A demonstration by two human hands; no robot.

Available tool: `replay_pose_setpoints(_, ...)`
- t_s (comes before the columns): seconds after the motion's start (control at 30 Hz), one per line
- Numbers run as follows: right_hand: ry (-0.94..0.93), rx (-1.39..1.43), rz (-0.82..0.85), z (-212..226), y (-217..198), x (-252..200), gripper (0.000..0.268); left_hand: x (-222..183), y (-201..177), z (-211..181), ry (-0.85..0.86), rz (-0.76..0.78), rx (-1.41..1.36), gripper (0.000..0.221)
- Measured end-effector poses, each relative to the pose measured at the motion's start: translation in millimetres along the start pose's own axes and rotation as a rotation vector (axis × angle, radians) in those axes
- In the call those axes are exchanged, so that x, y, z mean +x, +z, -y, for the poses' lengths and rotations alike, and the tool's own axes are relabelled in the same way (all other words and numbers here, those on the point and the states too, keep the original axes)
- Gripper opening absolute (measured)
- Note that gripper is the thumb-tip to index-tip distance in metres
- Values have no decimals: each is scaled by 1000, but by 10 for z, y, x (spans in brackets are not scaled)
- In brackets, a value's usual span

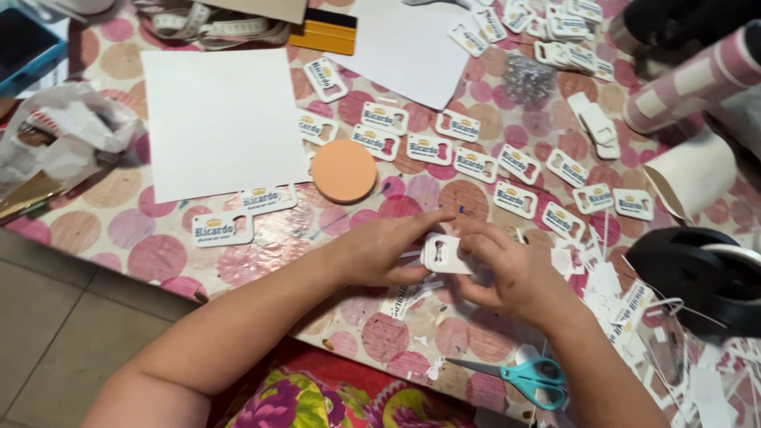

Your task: Cutting out printed labels and assembling them onto plastic bases before using a heat press to finish the items.

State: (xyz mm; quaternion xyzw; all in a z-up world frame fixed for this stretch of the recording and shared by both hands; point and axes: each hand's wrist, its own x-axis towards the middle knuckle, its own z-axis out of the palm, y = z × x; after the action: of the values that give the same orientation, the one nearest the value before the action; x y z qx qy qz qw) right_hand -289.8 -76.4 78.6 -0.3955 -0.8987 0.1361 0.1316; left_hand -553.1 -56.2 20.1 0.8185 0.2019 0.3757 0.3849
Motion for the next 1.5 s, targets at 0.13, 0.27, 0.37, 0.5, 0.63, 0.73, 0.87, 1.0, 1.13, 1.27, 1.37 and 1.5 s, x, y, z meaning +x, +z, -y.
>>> replay_pose_setpoints(0.13, -9, 148, -50, 90, -116, -51, 37, 42, 77, -105, -25, -51, -65, 75)
replay_pose_setpoints(0.27, 26, 204, -154, 97, -111, -189, 36, 48, 255, -192, -217, -154, -542, 80)
replay_pose_setpoints(0.37, 95, 222, -263, 132, -218, -202, 37, 128, 479, -274, -300, -323, -1017, 96)
replay_pose_setpoints(0.5, 157, 215, -429, 190, -202, -37, 41, 404, 905, -481, -470, -537, -1171, 90)
replay_pose_setpoints(0.63, 202, 131, -398, 138, 17, 105, 37, 744, 1084, -61, -596, -829, -1355, 50)
replay_pose_setpoints(0.73, 280, 147, -247, -23, -235, 200, 49, 878, 1064, 166, -808, -998, -1336, 23)
replay_pose_setpoints(0.87, 790, 201, -174, -963, -695, 399, 41, 877, 1000, 199, -927, -966, -1434, 20)
replay_pose_setpoints(1.0, 1039, -155, -258, -2033, -807, 507, 59, 868, 918, 124, -1039, -927, -1388, 30)
replay_pose_setpoints(1.13, 1177, -98, -97, -2356, -815, 739, 89, 892, 717, -34, -1159, -845, -1582, 19)
replay_pose_setpoints(1.27, 1241, 14, -213, -2519, -744, 859, 66, 919, 652, -156, -1138, -865, -1544, 30)
replay_pose_setpoints(1.37, 1169, 3, -253, -2706, -691, 893, 53, 904, 647, -135, -1180, -887, -1536, 36)
replay_pose_setpoints(1.5, 1090, -49, -107, -2709, -789, 953, 73, 895, 773, 0, -1161, -959, -1494, 27)
